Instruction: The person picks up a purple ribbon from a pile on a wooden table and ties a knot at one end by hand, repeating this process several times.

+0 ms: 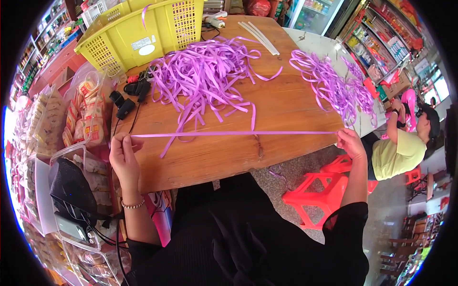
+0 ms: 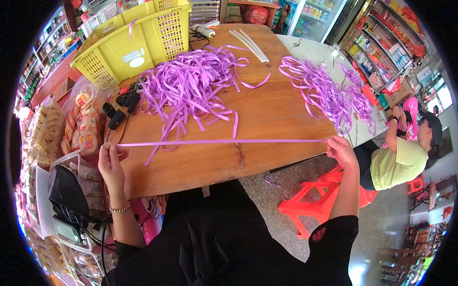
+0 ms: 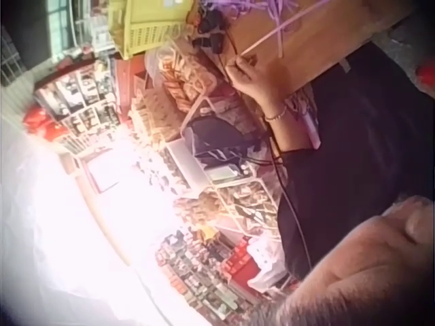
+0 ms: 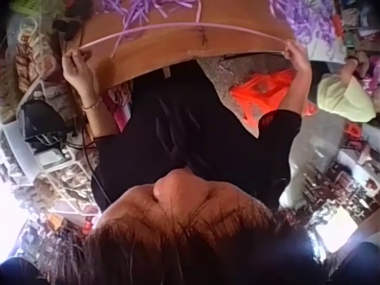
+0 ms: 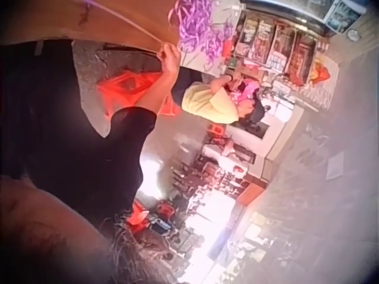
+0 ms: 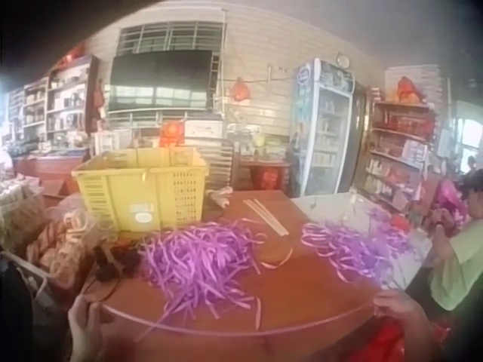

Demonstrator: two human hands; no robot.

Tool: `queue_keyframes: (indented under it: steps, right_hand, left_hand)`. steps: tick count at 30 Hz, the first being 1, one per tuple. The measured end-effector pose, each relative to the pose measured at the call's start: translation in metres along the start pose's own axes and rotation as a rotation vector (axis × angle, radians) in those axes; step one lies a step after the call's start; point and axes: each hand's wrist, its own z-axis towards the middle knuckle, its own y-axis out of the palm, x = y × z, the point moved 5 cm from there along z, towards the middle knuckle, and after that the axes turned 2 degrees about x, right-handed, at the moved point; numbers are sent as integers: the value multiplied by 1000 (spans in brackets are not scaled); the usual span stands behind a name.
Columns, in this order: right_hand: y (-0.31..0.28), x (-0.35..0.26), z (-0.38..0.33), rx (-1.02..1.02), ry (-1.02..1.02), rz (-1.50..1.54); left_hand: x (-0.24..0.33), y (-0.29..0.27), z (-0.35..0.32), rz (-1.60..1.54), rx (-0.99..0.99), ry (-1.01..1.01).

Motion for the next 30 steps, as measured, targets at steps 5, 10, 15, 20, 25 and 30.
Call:
queue_keyframes:
  steps: [5,10,15,20,25,30]
  right_hand:
    - [22,12,-7,132,-25,209]
    - [29,33,-4,115,-146,661]
    - [57,31,3,164,-231,1115]
    - [82,13,-3,544,-198,1157]
    - [66,18,2,91,-283,1133]
    - [153,-42,-18,23,-326,641]
  left_hand:
    - [-5,-2,7,-681,110,-138]
    - [-12,6,0,-1490,125,-473]
    - [-5,22,-9,-1663,-90,-560]
    - [4,27,-17,-1645,-94,-582]
    - [9,28,-23,-1442,-174,-580]
    - [58,67,-57,-1027,-350,-546]
